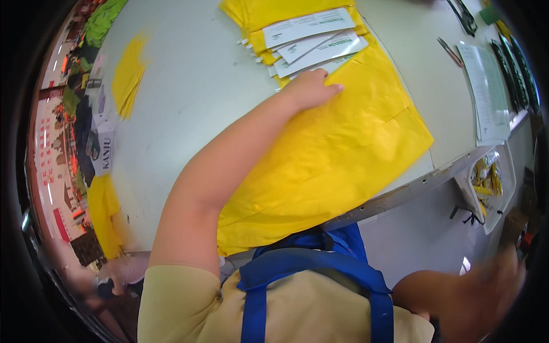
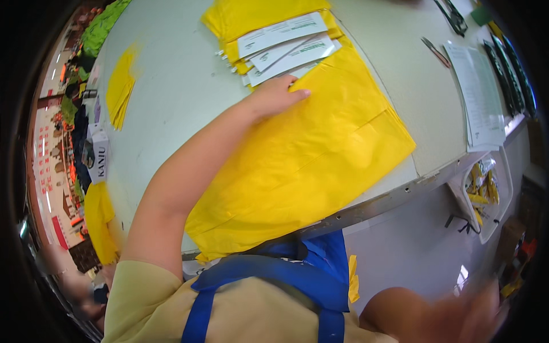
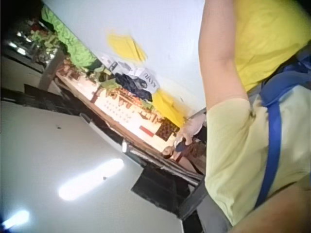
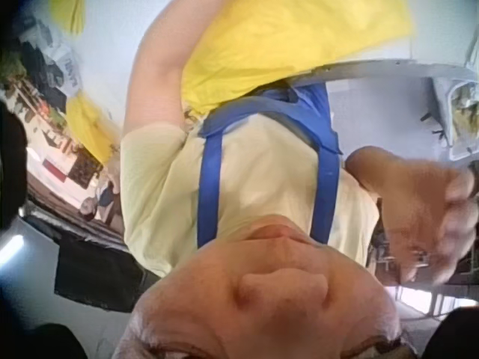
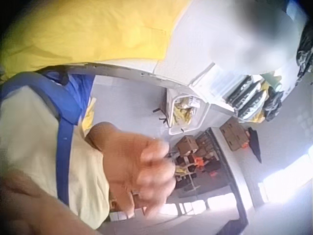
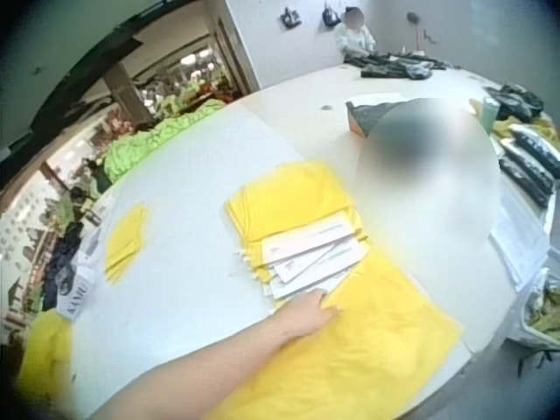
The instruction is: The person folds a large yellow raincoat on a white table, smoothing and aligning the fabric. They then use a small tool to cut a tag or thread from the garment and continue folding it into a compact bundle.
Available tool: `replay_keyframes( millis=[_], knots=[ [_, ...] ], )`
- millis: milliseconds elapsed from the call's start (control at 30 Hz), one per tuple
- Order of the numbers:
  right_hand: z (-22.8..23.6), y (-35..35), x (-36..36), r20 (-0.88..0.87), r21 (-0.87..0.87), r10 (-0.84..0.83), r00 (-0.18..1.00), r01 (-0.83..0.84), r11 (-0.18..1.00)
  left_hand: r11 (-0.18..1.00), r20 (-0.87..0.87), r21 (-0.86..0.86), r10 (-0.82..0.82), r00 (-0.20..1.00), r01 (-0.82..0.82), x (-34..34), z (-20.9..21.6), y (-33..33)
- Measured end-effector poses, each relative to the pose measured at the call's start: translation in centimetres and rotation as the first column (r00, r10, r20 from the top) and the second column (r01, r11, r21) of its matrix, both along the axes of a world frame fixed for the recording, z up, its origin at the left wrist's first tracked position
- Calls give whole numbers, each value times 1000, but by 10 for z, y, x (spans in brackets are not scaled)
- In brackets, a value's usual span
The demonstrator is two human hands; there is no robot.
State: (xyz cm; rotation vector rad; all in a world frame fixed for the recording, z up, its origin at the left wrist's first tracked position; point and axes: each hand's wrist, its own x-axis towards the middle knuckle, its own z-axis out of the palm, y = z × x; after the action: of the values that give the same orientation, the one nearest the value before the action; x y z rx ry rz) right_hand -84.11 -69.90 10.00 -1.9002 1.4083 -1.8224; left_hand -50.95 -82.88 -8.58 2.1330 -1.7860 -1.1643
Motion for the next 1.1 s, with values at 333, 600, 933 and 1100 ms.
replay_keyframes(
  millis=[333,600,933,1100],
  knots=[
    [-207,-16,39,840,507,-440,318,-749,426,869,-531,492,353,770,-60,2,33,-15],
    [-198,-37,43,827,547,-360,431,-762,346,846,-628,523,296,720,108,-20,36,-34],
    [-213,-6,52,683,482,-8,730,-443,755,987,-795,155,150,587,-43,-21,43,-14],
    [-210,1,51,659,471,40,751,-454,756,984,-835,173,164,525,-32,-19,46,-12]
  ],
)
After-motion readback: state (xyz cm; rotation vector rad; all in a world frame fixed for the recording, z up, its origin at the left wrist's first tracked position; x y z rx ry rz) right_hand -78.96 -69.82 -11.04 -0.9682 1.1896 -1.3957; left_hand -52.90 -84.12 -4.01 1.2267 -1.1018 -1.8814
